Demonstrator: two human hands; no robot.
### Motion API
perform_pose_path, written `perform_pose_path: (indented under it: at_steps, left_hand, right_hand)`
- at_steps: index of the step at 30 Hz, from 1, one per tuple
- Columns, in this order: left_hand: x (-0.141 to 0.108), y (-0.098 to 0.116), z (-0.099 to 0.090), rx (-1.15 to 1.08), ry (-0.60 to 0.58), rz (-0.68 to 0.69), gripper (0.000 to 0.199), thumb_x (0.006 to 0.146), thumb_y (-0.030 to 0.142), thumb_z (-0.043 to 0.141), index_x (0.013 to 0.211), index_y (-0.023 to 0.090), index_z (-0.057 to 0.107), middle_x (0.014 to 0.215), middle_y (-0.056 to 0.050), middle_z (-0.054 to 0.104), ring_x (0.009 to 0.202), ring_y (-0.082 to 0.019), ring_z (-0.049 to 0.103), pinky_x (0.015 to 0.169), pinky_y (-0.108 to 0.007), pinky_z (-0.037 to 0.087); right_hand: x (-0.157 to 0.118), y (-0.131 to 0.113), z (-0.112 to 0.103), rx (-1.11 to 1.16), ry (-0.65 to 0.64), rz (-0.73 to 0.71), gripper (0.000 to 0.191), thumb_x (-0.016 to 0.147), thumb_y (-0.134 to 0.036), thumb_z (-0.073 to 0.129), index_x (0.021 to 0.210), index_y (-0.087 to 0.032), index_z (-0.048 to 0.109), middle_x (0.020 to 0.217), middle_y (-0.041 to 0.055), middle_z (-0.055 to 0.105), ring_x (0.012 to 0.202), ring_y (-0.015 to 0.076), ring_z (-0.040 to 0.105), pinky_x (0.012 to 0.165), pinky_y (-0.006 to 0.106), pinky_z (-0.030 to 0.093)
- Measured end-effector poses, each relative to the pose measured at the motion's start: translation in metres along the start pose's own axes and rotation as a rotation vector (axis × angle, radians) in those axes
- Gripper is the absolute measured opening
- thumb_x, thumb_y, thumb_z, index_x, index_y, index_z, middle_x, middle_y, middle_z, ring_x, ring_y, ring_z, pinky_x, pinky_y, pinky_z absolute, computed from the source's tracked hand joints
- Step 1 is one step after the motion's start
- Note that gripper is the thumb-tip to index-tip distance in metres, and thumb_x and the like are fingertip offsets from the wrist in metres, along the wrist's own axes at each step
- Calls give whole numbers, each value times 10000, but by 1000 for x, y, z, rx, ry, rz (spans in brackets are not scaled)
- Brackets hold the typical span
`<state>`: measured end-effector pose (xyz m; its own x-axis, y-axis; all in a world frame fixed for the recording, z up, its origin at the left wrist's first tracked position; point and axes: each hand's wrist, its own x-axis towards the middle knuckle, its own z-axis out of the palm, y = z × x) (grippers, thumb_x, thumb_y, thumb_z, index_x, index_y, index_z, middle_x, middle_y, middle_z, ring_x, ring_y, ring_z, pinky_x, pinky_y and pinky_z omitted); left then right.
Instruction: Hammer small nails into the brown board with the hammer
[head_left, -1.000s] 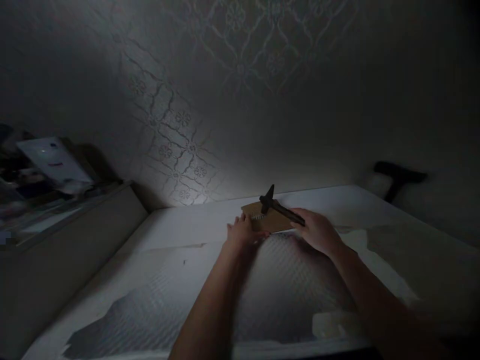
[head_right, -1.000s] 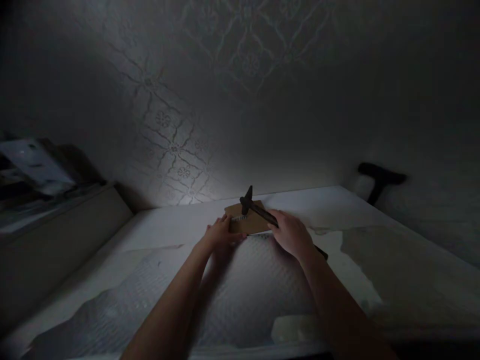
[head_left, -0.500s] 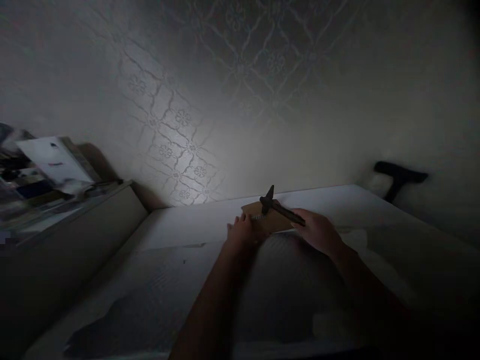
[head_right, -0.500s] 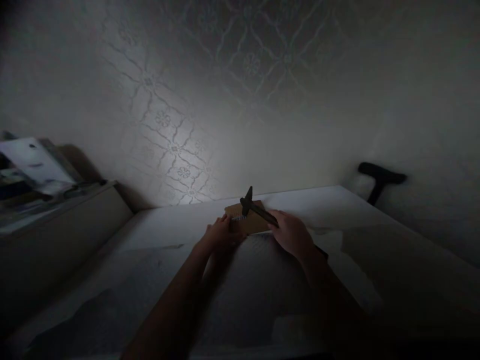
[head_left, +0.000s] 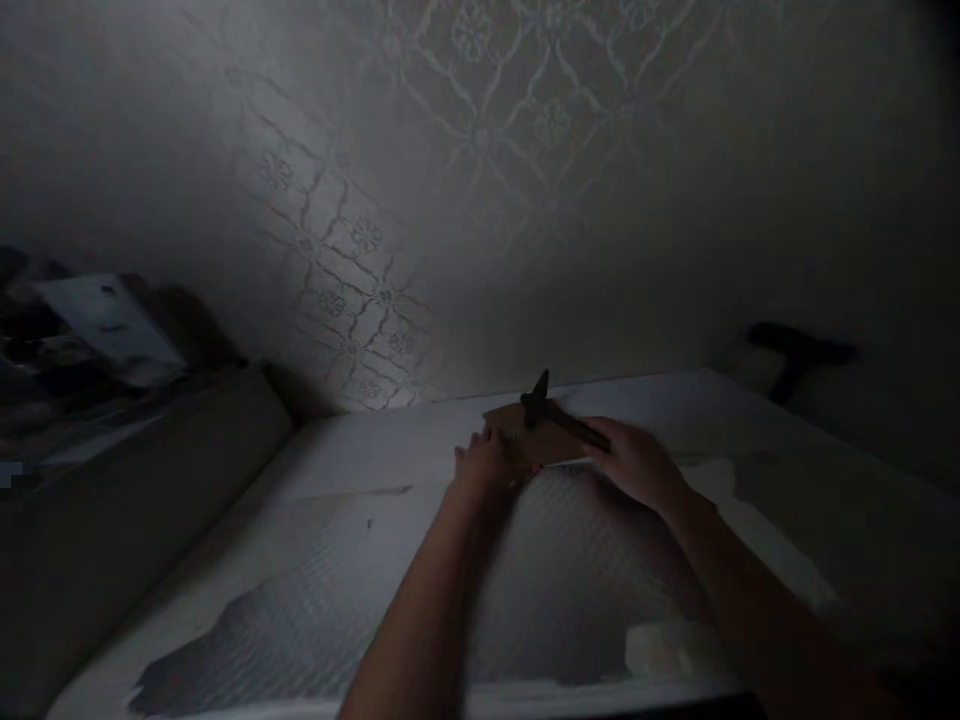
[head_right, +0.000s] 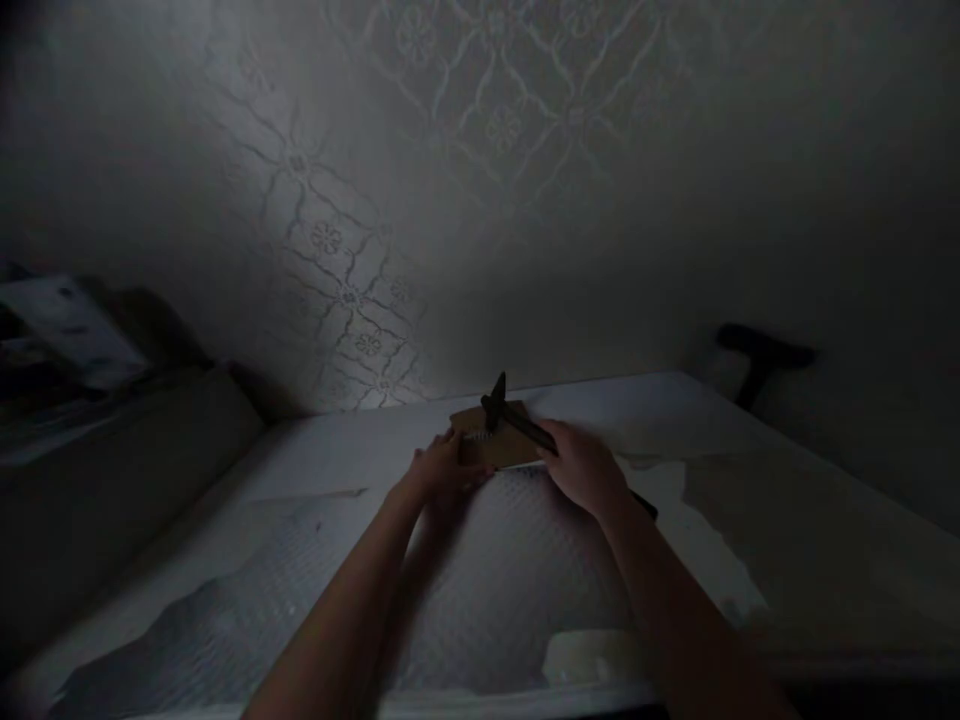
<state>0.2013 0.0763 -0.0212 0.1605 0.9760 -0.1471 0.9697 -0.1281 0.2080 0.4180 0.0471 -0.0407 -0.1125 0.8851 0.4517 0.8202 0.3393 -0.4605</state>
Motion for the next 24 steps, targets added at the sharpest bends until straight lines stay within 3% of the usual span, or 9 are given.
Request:
perform_pose_path:
  at_steps: [24]
  left_hand:
    - [-3, 3, -2, 2, 0, -8, 932, 735, 676, 566, 1458, 177, 254, 1527, -176, 268, 1385, -343, 271, 1084, -546, 256]
  right_hand:
    - [0, -1, -1, -27, -6, 16, 360, 814, -171, 524, 1154, -226, 626, 1062, 67, 703, 948, 232, 653, 814, 325, 485]
